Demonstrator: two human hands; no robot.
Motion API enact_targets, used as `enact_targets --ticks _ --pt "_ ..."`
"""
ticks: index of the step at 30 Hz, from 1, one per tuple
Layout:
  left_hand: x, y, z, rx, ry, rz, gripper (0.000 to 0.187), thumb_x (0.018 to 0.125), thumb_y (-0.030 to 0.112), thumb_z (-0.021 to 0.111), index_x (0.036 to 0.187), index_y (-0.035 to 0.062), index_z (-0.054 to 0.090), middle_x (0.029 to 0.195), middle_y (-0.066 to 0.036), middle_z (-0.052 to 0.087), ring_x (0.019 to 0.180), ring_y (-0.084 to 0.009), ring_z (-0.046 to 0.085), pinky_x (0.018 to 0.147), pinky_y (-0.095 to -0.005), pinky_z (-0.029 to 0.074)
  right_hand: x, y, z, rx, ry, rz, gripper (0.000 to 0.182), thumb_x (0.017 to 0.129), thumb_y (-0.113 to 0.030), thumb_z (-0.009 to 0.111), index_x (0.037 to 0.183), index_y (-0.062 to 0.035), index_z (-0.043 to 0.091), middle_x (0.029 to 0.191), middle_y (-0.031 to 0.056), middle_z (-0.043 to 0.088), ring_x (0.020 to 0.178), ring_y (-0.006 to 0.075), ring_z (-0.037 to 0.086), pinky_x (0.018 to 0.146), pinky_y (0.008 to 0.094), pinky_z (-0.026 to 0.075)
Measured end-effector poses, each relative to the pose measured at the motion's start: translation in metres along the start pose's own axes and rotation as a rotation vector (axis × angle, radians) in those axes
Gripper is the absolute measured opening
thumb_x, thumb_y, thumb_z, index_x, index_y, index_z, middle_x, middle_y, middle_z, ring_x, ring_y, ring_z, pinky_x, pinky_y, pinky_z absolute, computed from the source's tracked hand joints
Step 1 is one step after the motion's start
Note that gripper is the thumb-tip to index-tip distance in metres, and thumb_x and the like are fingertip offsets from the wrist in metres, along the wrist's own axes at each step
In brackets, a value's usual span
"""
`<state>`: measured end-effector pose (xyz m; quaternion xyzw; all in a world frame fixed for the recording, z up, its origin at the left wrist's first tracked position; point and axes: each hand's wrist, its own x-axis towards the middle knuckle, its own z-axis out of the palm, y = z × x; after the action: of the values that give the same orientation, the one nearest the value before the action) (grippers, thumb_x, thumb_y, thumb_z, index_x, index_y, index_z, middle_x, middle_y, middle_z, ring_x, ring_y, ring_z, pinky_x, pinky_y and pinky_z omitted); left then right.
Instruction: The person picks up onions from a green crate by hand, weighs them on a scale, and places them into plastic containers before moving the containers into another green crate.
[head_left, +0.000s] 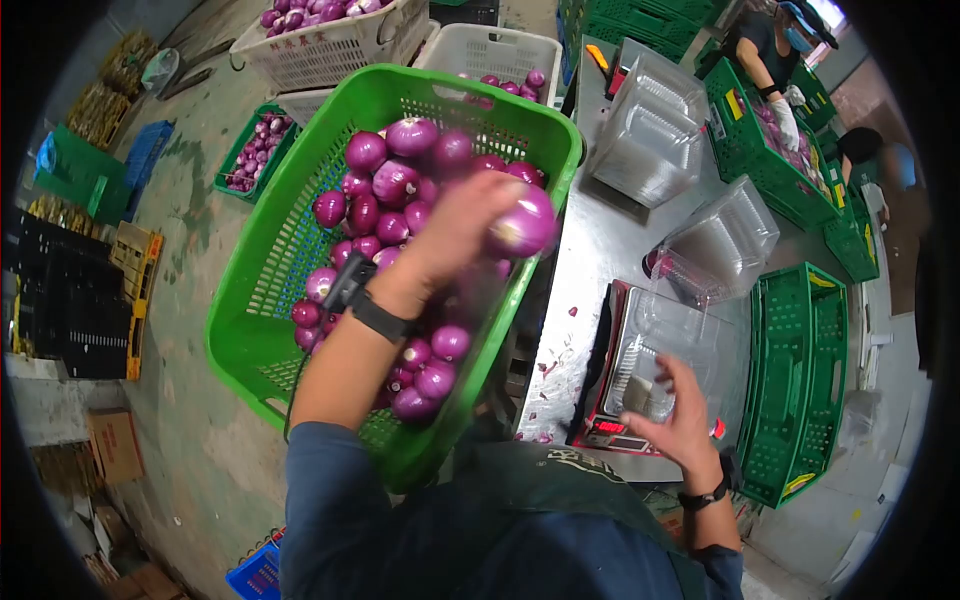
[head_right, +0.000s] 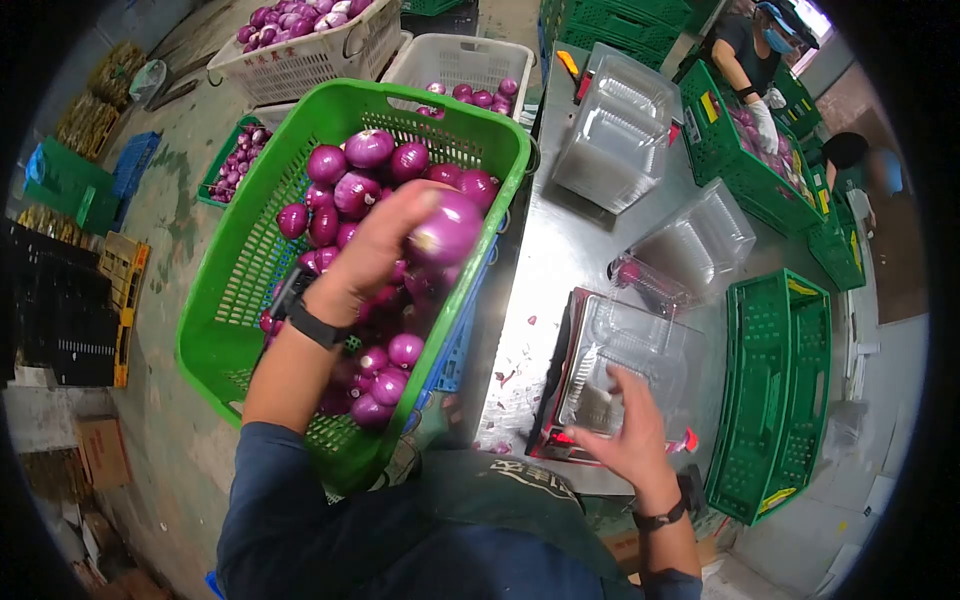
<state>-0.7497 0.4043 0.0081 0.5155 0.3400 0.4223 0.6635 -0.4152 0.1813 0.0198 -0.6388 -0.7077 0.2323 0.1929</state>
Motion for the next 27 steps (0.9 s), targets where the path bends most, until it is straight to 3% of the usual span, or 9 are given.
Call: enact_targets --ticks 4,7,9,11,15,17,19,22,27 --pt "-0.011 0.007 0.080 0.158 -0.250 -0.048 0.072 0.095 0.051 0.069 0.139 -0.0015 0.046 0.112 -0.018 0.066 0.102 -0.0200 0.064 0.089 -0.0334 0.053 0.061 -0.064 0.020 0.519 0.266 -0.201 0.115 0.066 -0.029 0.096 0.156 -0.0041 0.029 0.149 0.0193 0.045 0.125 0.0312 0.058 0.101 0.0415 0.050" --pt "-0.015 0.009 0.102 0.530 -0.335 0.152 0.070 0.100 0.048 0.061 0.145 -0.0010 0.040 0.112 -0.024 0.067 0.102 -0.0273 0.068 0.088 -0.0377 0.053 0.082 -0.069 0.028 0.508 0.327 -0.203 0.095 0.072 -0.016 0.090 0.150 -0.0047 0.036 0.148 0.0190 0.046 0.128 0.0280 0.055 0.107 0.0411 0.049" --pt "0.002 0.031 0.082 0.673 -0.384 -0.126 0.057 0.101 0.051 0.056 0.134 0.0048 0.057 0.097 -0.024 0.070 0.093 -0.0307 0.071 0.081 -0.0404 0.055 0.080 -0.068 0.030 0.778 0.271 -0.061 0.088 0.073 -0.011 0.087 0.147 -0.0054 0.039 0.147 0.0176 0.047 0.128 0.0261 0.055 0.106 0.0400 0.049" --pt "0.031 0.002 0.035 1.011 0.016 0.104 0.053 0.098 0.054 0.056 0.115 0.0061 0.070 0.100 -0.017 0.073 0.092 -0.0340 0.071 0.081 -0.0451 0.055 0.072 -0.051 0.029 0.879 0.332 -0.028 0.081 0.074 -0.010 0.083 0.144 -0.0052 0.043 0.134 0.0153 0.056 0.118 0.0240 0.060 0.100 0.0368 0.052" --pt "0.050 -0.050 -0.056 1.282 0.238 -0.334 0.075 0.082 0.067 0.066 0.127 0.0075 0.066 0.118 -0.024 0.070 0.111 -0.0399 0.067 0.095 -0.0474 0.052 0.037 0.010 0.023 0.878 0.419 0.170 0.080 0.077 -0.027 0.081 0.144 -0.0048 0.043 0.121 0.0143 0.060 0.096 0.0247 0.068 0.079 0.0381 0.061" --pt "0.058 -0.093 -0.085 1.173 -0.018 -0.525 0.107 0.071 0.068 0.076 0.142 -0.0080 0.051 0.135 -0.031 0.060 0.128 -0.0390 0.059 0.108 -0.0420 0.046 0.025 0.009 0.017 0.930 0.498 0.262 0.078 0.078 -0.030 0.080 0.142 -0.0044 0.044 0.115 0.0131 0.061 0.090 0.0243 0.069 0.067 0.0354 0.061" --pt "0.053 -0.108 -0.082 1.048 0.053 -0.482 0.112 0.067 0.064 0.081 0.140 -0.0146 0.049 0.140 -0.033 0.055 0.133 -0.0381 0.056 0.112 -0.0395 0.042 0.011 0.021 0.008 1.044 0.458 0.325 0.073 0.082 -0.031 0.079 0.141 -0.0047 0.046 0.115 0.0126 0.061 0.092 0.0250 0.067 0.071 0.0393 0.058" --pt "0.048 -0.086 -0.072 1.056 0.031 -0.503 0.095 0.073 0.058 0.080 0.136 -0.0087 0.058 0.130 -0.027 0.065 0.120 -0.0337 0.065 0.100 -0.0414 0.053 -0.003 0.043 0.007 1.221 0.494 0.369 0.071 0.085 -0.037 0.075 0.141 -0.0046 0.046 0.114 0.0131 0.062 0.089 0.0280 0.068 0.068 0.0394 0.055" --pt "0.025 -0.087 -0.095 -0.118 0.220 -0.492 0.045 0.087 0.044 0.070 0.118 0.0114 0.070 0.111 -0.008 0.071 0.095 -0.0226 0.071 0.067 -0.0412 0.060 -0.020 0.062 0.001 1.342 0.521 0.328 0.067 0.085 -0.033 0.072 0.142 -0.0056 0.047 0.117 0.0129 0.064 0.094 0.0285 0.067 0.075 0.0379 0.053"
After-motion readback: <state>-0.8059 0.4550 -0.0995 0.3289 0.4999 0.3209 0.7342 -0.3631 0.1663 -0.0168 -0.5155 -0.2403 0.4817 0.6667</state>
